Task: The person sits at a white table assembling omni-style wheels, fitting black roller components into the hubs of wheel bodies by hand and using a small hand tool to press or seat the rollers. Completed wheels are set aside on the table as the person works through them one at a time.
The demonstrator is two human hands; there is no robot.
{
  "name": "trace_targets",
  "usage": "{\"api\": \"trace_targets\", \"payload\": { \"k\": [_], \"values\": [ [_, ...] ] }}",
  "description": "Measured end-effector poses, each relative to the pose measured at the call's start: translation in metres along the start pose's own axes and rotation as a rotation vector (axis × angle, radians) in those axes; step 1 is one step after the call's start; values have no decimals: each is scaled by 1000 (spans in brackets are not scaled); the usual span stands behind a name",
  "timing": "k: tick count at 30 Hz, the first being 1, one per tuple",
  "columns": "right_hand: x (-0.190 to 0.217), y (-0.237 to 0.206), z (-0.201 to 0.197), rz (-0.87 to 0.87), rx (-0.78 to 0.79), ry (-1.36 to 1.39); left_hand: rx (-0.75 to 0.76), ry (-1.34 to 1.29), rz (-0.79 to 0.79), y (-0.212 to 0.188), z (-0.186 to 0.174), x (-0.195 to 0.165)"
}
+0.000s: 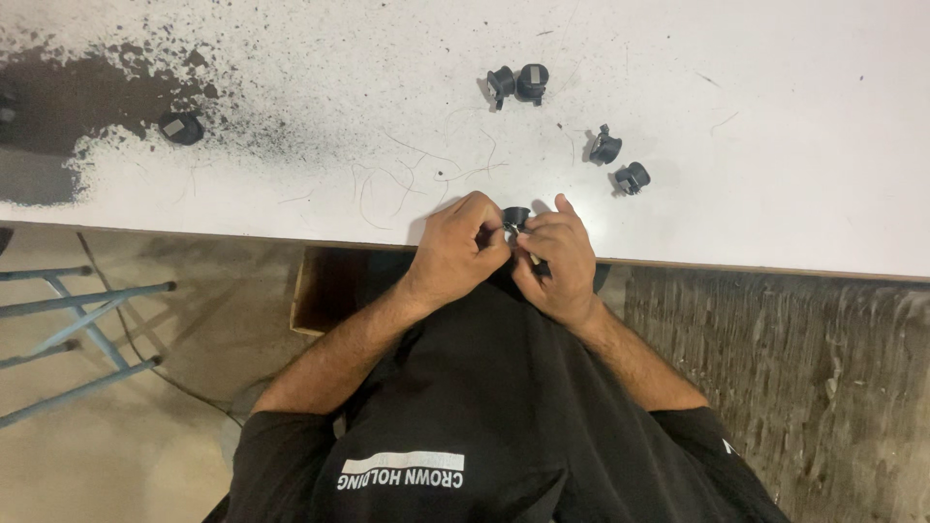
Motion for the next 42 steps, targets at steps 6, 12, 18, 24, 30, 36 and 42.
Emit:
{"api": "trace_targets", "payload": {
  "k": [6,12,18,24,30,36,42],
  "values": [
    [-3,6,-3,43,32,-67,14,-40,36,8,0,-8],
    [-44,15,-42,199,-147,-186,346,112,-135,36,-2,2],
    [-29,16,-45,-8,-162,-119,209,698,289,98,-32,-23],
    [-23,30,-29,67,132,-117,254,849,370,120,-21,-19],
    [-29,39,-28,195,114,-286,371,504,-185,85,-49,25],
    [-18,42,-18,117,249,-342,317,487,65,34,-30,1],
    [-8,47,10,107,286,-287,292,438,93,23,-29,7]
  ]
}}
Point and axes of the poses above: each hand's wrist, its own y-axis towards the middle knuckle, its own z-axis out of the palm, x = y × z, the point moved 9 cm from there along y, towards the middle knuckle, and after that the axes turned 7 degrees about -y, right-handed, at the moved point
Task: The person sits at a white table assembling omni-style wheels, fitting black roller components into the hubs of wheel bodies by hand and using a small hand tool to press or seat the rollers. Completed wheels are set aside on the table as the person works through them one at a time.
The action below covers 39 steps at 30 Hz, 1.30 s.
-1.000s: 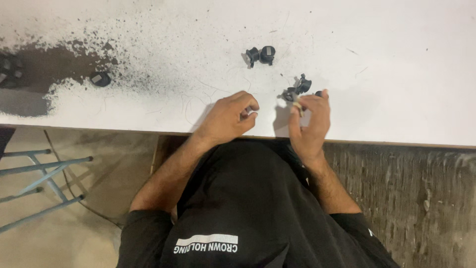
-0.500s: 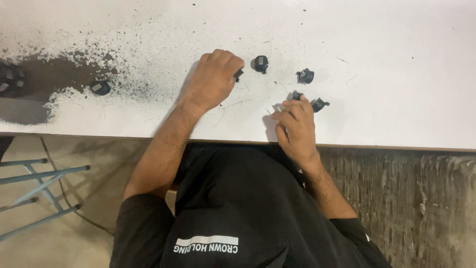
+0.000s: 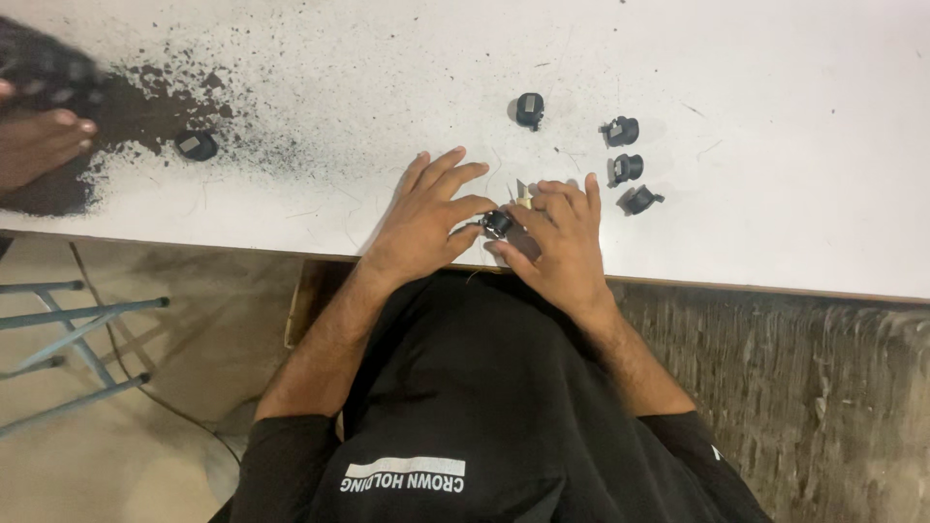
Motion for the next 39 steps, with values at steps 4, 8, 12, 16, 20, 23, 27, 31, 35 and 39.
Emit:
{"api": "trace_targets", "payload": {
  "k": [4,8,12,16,20,23,27,31,35,39],
  "values": [
    [-3,-3,3,21,-40,-40,-111,-39,-29,-10,-10,2],
    [-8,-11,1,45,-87,-64,-270,-8,-31,-25,-17,-12],
    [-8,-13,2,51,-93,-62,-303,7,140,-31,-9,-44],
    [-6,-12,1,61,-82,-83,-306,163,132,-22,4,-52],
    [-5,-13,-1,74,-90,-90,-338,178,75,-18,8,-45],
    [-7,-17,0,80,-82,-59,-349,172,63,-21,11,-41],
    [-14,-30,-7,94,-227,33,-338,206,57,-23,14,-38],
    [-12,-44,-2,12,-272,172,-357,188,71,-27,13,-37],
    [-7,-47,6,-29,-259,222,-398,172,80,-32,10,-37],
    [-1,-40,6,-42,-212,156,-424,155,100,-33,10,-37]
  ]
}}
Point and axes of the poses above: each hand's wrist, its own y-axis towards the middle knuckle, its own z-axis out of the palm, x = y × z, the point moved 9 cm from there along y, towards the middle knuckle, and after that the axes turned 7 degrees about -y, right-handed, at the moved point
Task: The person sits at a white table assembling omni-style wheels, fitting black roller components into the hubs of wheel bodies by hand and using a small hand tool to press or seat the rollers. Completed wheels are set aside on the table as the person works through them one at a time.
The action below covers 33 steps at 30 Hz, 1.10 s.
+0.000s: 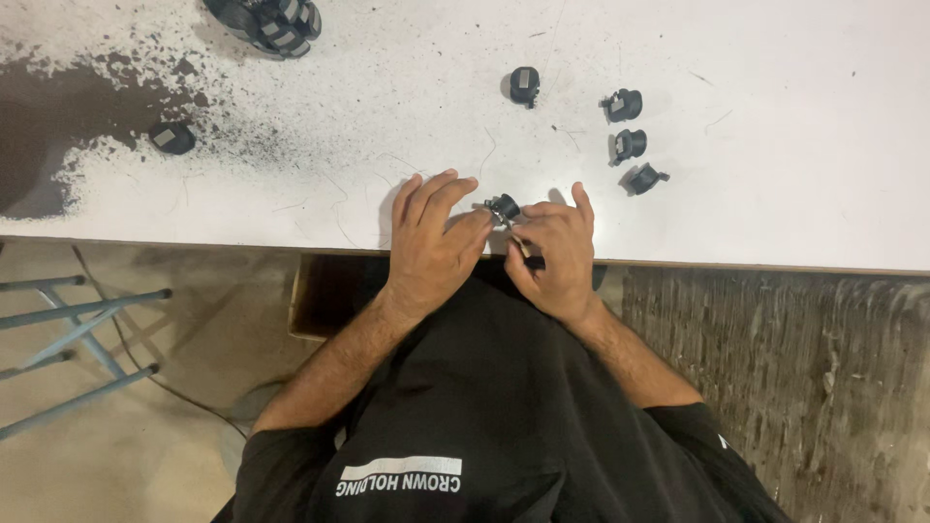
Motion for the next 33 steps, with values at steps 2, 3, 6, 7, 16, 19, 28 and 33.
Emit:
{"api": "trace_targets", "payload": {
  "k": [2,3,6,7,16,19,28,33],
  "values": [
    [3,4,0,-2,15,-17,-16,-12,23,0,1,-1],
    [4,6,1,-2,23,-26,-24,-19,35,-1,1,-2],
    [6,8,-1,12,3,-49,-20,-15,52,-2,3,-2],
    [6,9,-1,19,1,-39,-12,0,59,-2,5,-2],
    [4,8,-1,35,4,2,-14,40,134,0,6,-14],
    [3,9,-1,38,9,5,-39,20,82,3,4,-10],
    [2,7,1,34,10,3,38,-66,-60,3,8,5],
    [9,3,-6,-18,-44,75,63,-117,-87,5,10,10]
  ]
}}
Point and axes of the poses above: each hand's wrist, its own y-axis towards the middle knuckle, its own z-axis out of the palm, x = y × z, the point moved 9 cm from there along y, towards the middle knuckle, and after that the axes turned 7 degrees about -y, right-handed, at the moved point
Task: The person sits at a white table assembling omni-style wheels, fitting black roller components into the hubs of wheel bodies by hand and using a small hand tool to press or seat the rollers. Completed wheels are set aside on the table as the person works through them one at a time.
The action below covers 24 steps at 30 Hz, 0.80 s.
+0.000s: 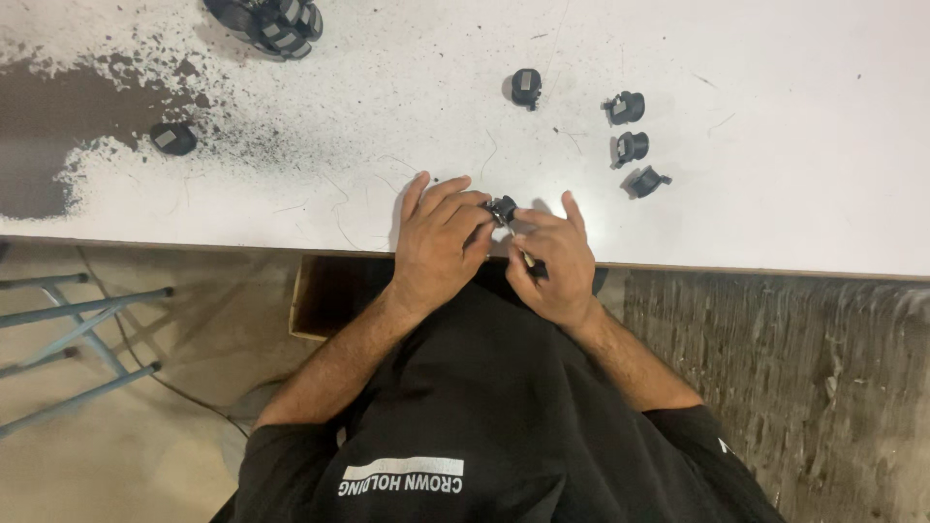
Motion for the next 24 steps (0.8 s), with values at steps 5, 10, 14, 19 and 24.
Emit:
{"api": "trace_targets", "payload": {
  "k": [5,10,14,19,24],
  "values": [
    [2,-2,8,-29,39,6,41,-56,-39,0,2,6],
    [-1,-1,10,-12,25,-11,57,-103,-58,0,1,9],
    [0,1,10,-6,38,-20,60,-111,-51,1,1,9],
    [1,5,10,-3,70,-36,73,-111,-48,1,1,9],
    [3,11,-2,-2,68,32,7,-58,-85,0,-6,8]
  ]
}}
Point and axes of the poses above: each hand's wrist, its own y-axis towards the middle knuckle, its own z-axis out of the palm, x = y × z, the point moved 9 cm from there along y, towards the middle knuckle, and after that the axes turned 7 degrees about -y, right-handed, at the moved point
